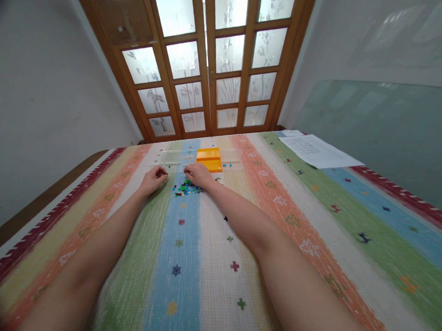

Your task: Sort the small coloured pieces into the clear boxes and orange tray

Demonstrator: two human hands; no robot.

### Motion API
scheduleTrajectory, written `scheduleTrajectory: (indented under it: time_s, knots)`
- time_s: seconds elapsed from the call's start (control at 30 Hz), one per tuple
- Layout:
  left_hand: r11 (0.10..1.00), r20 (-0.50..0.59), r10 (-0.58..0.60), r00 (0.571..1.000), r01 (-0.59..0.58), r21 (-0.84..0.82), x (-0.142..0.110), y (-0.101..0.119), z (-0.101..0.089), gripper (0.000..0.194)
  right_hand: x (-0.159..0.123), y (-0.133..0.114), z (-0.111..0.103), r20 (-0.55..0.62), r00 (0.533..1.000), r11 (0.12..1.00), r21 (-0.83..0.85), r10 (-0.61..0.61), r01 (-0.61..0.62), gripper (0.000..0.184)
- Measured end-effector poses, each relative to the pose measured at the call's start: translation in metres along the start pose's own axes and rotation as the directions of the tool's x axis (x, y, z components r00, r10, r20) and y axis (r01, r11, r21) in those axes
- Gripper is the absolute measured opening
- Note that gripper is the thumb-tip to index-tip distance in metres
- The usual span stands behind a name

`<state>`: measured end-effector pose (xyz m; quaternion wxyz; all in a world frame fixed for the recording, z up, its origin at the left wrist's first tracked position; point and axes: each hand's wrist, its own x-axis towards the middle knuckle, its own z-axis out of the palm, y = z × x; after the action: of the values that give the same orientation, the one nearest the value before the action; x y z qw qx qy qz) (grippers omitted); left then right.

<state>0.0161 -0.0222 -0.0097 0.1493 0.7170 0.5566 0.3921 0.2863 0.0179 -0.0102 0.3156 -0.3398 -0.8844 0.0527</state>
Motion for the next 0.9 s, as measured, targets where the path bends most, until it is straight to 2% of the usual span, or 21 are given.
scheduleTrajectory:
  time_s: [0.3, 0.57, 0.8, 0.9]
  knots:
    - [0.978, -0.088, -0.085, 0.992, 0.066, -0.198, 0.005, -0.001, 0.003, 0.01, 0.0, -0.001, -0.002, 0.023, 1.0, 1.0, -0.011, -0.007, 0.007, 0.02]
    - [0.938, -0.067, -0.134, 0.989, 0.105, -0.332, 0.005, 0.003, 0.004, 0.01, -0.001, 0.001, 0.001, 0.026, 1.0, 1.0, -0.008, -0.002, 0.002, 0.02]
    - [0.898, -0.06, -0.219, 0.974, 0.177, -0.403, 0.004, 0.01, 0.003, 0.028, -0.001, 0.0, 0.0, 0.025, 1.0, 1.0, -0.004, -0.003, 0.003, 0.021]
    - [0.907, -0.087, -0.219, 0.972, 0.169, -0.386, 0.004, 0.011, 0.003, 0.028, -0.001, -0.001, -0.001, 0.033, 0.999, 1.0, -0.008, -0.001, 0.001, 0.022]
